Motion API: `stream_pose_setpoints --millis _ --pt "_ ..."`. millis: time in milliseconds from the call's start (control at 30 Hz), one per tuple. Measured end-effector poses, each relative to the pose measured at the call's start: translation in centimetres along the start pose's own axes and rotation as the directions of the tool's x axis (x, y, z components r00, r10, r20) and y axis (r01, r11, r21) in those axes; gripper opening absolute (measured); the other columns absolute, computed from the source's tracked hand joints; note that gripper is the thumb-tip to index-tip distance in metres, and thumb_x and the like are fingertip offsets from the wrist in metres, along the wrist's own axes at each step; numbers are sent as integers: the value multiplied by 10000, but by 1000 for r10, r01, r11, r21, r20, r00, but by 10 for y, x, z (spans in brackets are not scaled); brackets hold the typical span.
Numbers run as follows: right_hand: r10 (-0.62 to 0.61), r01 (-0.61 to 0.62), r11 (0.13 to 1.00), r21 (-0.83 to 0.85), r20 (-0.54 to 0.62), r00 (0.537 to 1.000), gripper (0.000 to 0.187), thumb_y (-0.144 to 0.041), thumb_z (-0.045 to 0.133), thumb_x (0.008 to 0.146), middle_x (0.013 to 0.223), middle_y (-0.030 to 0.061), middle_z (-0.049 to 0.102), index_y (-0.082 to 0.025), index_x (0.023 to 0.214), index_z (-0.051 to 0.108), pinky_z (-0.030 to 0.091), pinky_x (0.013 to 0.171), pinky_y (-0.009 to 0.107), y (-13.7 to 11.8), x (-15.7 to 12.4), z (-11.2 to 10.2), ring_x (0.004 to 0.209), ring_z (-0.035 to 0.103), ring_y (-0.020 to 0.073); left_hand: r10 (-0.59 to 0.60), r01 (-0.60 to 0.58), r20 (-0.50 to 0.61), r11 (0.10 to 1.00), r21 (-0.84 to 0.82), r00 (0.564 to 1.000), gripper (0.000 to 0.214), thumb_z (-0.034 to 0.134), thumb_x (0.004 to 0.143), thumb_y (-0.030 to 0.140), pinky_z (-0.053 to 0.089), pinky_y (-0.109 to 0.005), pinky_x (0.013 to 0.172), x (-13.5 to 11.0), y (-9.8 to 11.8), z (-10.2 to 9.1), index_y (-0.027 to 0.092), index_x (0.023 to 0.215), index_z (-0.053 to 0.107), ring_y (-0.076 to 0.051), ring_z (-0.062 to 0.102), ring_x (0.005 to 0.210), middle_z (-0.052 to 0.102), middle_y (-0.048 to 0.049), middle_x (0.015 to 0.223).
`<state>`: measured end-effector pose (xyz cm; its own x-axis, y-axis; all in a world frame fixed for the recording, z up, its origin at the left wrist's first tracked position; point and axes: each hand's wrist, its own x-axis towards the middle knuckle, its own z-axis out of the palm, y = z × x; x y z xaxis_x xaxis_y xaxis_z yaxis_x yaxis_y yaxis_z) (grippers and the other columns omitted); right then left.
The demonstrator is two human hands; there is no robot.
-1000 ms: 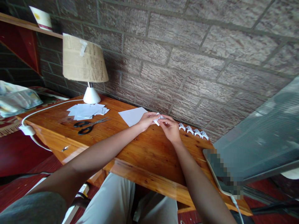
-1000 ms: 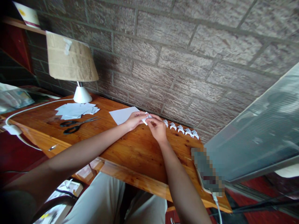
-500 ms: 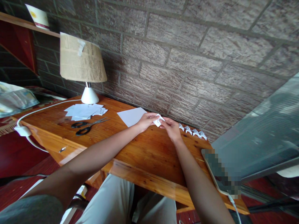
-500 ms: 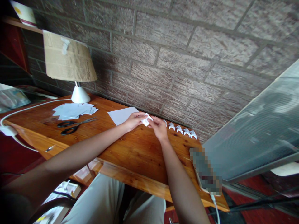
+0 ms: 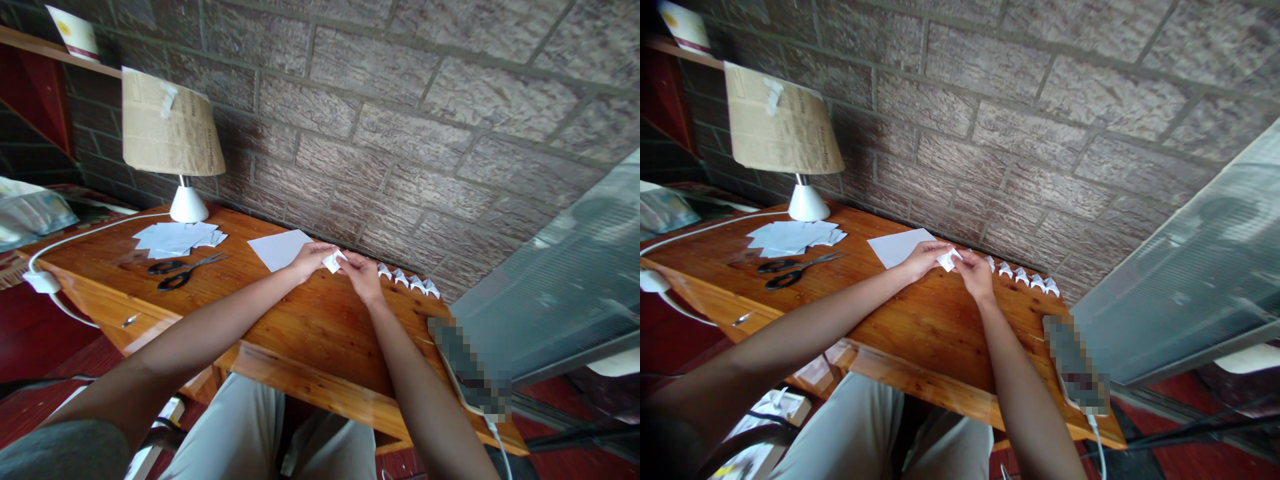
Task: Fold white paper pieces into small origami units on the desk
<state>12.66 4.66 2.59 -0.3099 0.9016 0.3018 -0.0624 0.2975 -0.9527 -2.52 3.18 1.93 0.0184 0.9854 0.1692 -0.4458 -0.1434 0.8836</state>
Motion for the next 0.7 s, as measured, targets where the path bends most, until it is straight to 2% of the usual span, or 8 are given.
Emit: stream_pose_setpoints --millis 433,600,700 --pt "-13 13 1000 -18 24 1000 398 -466 785 636 906 20 755 -203 931 732 614 772 388 -2 -2 3 799 714 203 40 -37 -66 998 45 997 382 825 590 440 493 -333 707 -2 1 1 120 773 726 -152 605 643 685 -50 698" --pt "102 -102 995 2 -2 995 361 -445 807 627 783 9 746 -207 887 727 626 704 347 -1 -3 2 669 710 163 78 -73 -80 995 72 994 396 818 588 459 483 -297 677 -1 -1 1 128 791 736 -145 598 645 693 -44 714" --pt "137 -137 990 16 15 990 342 -436 821 618 783 15 748 -207 855 728 626 697 324 -2 -3 1 657 711 152 82 -77 -73 994 79 994 396 819 592 447 488 -303 693 0 0 -1 130 815 738 -147 605 661 698 -47 740"
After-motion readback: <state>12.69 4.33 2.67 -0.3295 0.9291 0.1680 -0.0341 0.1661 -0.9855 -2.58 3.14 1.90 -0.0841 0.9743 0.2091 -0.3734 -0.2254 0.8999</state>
